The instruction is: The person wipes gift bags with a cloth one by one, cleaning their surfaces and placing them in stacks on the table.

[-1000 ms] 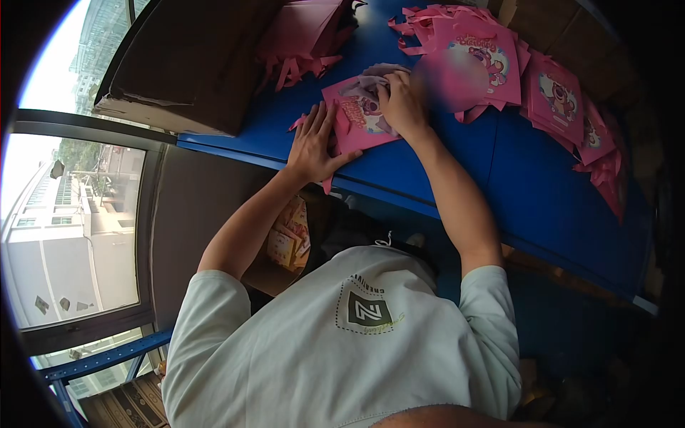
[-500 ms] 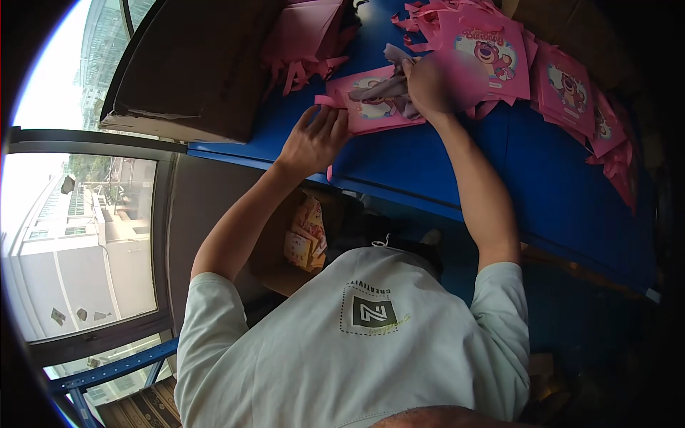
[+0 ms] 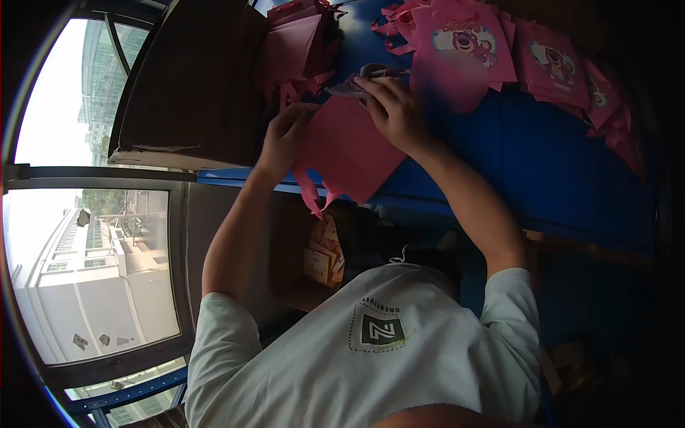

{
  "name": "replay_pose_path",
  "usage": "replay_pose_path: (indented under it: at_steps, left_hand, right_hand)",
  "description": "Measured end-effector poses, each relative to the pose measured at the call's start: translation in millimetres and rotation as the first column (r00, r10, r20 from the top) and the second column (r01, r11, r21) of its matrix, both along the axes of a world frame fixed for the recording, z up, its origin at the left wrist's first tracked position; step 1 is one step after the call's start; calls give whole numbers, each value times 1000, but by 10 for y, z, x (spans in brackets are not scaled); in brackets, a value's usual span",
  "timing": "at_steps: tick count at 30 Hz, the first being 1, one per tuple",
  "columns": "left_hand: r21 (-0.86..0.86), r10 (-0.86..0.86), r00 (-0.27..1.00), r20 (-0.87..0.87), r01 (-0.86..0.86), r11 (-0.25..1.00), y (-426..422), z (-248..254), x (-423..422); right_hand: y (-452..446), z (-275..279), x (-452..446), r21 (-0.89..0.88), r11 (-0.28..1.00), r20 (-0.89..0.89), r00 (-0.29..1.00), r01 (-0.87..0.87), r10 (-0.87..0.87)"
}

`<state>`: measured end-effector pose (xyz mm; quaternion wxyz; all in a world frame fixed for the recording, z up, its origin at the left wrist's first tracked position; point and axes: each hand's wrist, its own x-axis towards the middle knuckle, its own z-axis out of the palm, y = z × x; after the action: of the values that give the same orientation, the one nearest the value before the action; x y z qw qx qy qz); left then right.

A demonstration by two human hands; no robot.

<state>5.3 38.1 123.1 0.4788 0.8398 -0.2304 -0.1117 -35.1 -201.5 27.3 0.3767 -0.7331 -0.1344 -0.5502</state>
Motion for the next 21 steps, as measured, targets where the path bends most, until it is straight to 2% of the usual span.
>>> replay_pose_path:
  at_steps: [1,2,4,5,9,12,14,16,17,19,21]
  left_hand:
    - [74,76,996,46,-79,994,-22,-291,-89]
    - [66,84,996,38,-86,994,-69,-468,-147]
    - [30,421,880,-221,-425,905,-132,-692,-168]
    - [35,419,878,-232,-423,905,-146,-700,-166]
    - [-29,358,884,-302,-383,923,-248,-744,-149]
    - [-66,315,914,-254,-341,938,-157,-894,-40]
    - [-100,279,942,-185,-300,949,-86,-982,7]
    - [-109,274,947,-164,-294,950,-88,-1044,-17]
    - [-116,274,953,-132,-290,950,-84,-1064,-46]
    - [-137,262,963,-56,-267,954,-92,-1047,-52]
    - [-136,245,969,-46,-249,959,-111,-986,-35]
  right_hand:
    - [-5,-81,35,-103,993,-36,998,50,-54]
    - [-3,-153,80,-204,974,-66,992,94,-110]
    - [28,-280,150,-389,904,-107,966,178,-236]
    - [53,-318,142,-391,904,-119,964,175,-238]
    - [137,-401,133,-590,800,-182,949,105,-259]
    - [378,-324,-42,-584,812,-284,939,-7,-196]
    - [503,-292,-193,-332,910,-360,925,-248,121]
    - [538,-308,-345,-235,890,-455,854,-390,254]
    - [533,-296,-469,-237,889,-464,850,-391,250]
    - [444,-226,-715,-111,837,-557,731,-536,394]
    - [274,-221,-900,-187,849,-541,773,-494,331]
